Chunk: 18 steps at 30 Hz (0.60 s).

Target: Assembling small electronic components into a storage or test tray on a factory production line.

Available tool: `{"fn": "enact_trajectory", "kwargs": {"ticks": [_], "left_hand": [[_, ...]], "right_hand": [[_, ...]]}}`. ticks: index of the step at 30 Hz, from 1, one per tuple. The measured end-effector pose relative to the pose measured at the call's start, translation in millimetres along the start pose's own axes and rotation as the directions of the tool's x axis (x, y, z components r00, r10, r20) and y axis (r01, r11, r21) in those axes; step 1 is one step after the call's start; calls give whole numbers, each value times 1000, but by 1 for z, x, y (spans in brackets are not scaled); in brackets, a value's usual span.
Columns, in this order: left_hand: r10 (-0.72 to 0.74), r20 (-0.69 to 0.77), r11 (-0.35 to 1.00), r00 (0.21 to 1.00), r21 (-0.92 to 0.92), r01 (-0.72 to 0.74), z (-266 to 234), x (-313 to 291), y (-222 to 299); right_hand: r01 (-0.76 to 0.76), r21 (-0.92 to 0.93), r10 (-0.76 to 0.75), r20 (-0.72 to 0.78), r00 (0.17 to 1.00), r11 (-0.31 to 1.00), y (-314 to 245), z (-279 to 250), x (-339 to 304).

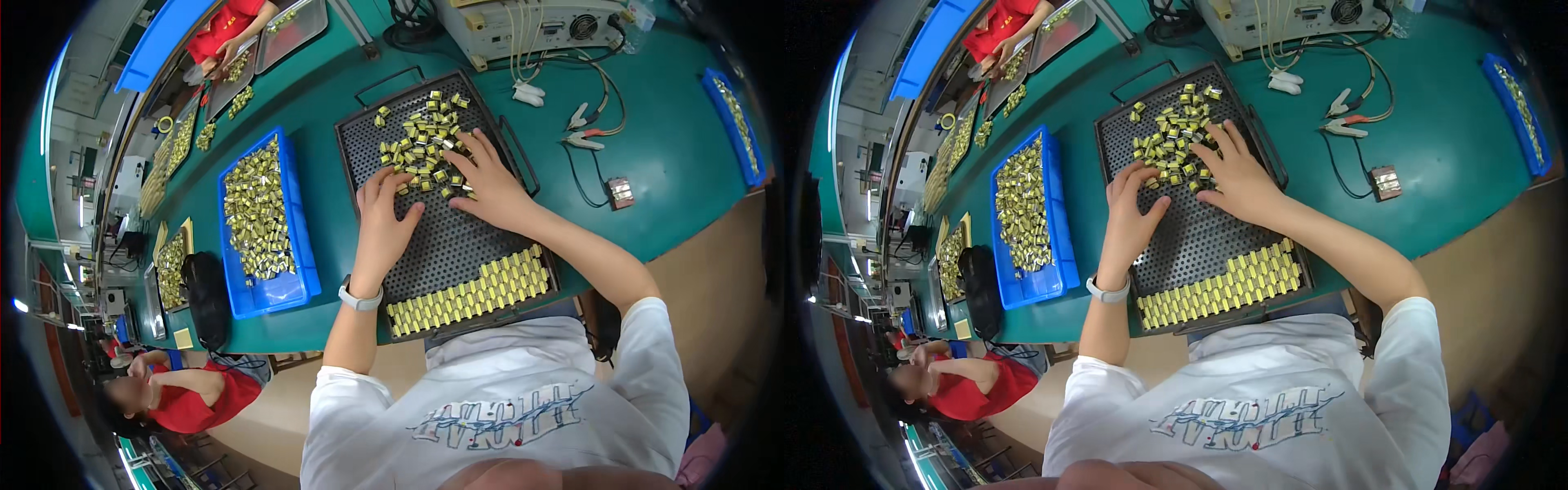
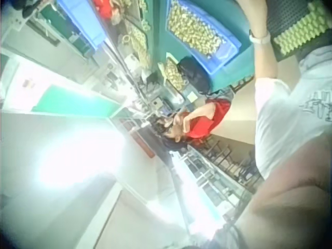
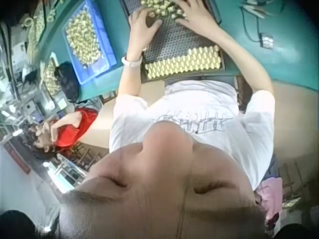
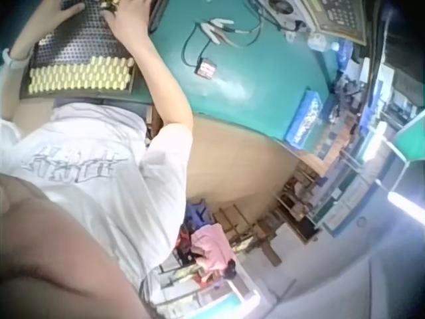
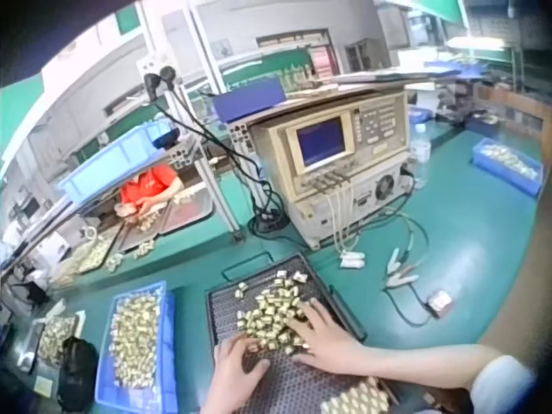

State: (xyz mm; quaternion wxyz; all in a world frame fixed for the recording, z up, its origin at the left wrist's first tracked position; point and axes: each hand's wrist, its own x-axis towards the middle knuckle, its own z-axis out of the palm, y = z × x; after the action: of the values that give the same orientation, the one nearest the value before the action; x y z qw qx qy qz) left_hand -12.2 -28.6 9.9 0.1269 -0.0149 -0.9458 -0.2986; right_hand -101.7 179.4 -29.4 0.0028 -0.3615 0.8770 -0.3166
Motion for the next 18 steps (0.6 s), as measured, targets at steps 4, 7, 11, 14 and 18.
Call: {"fn": "enact_trajectory", "kwargs": {"ticks": [4,7,11,14,18], "left_hand": [[-3,13,999,1000,41,2,5,1,-5],[0,4,1000,1000,30,0,10,3,-7],[10,-42,998,999,68,-7,10,1,-9],[-1,-102,994,995,113,13,12,-5,-22],[-29,-195,994,980,97,49,20,-4,-25]], "right_hand": [[-6,90,6,-5,1000,996,-1,3,9],[58,99,-59,7,998,993,1,7,12],[194,109,-203,78,976,975,-2,19,21],[301,187,-316,58,947,935,-14,19,33],[213,273,-181,-140,973,938,7,15,70]]}}
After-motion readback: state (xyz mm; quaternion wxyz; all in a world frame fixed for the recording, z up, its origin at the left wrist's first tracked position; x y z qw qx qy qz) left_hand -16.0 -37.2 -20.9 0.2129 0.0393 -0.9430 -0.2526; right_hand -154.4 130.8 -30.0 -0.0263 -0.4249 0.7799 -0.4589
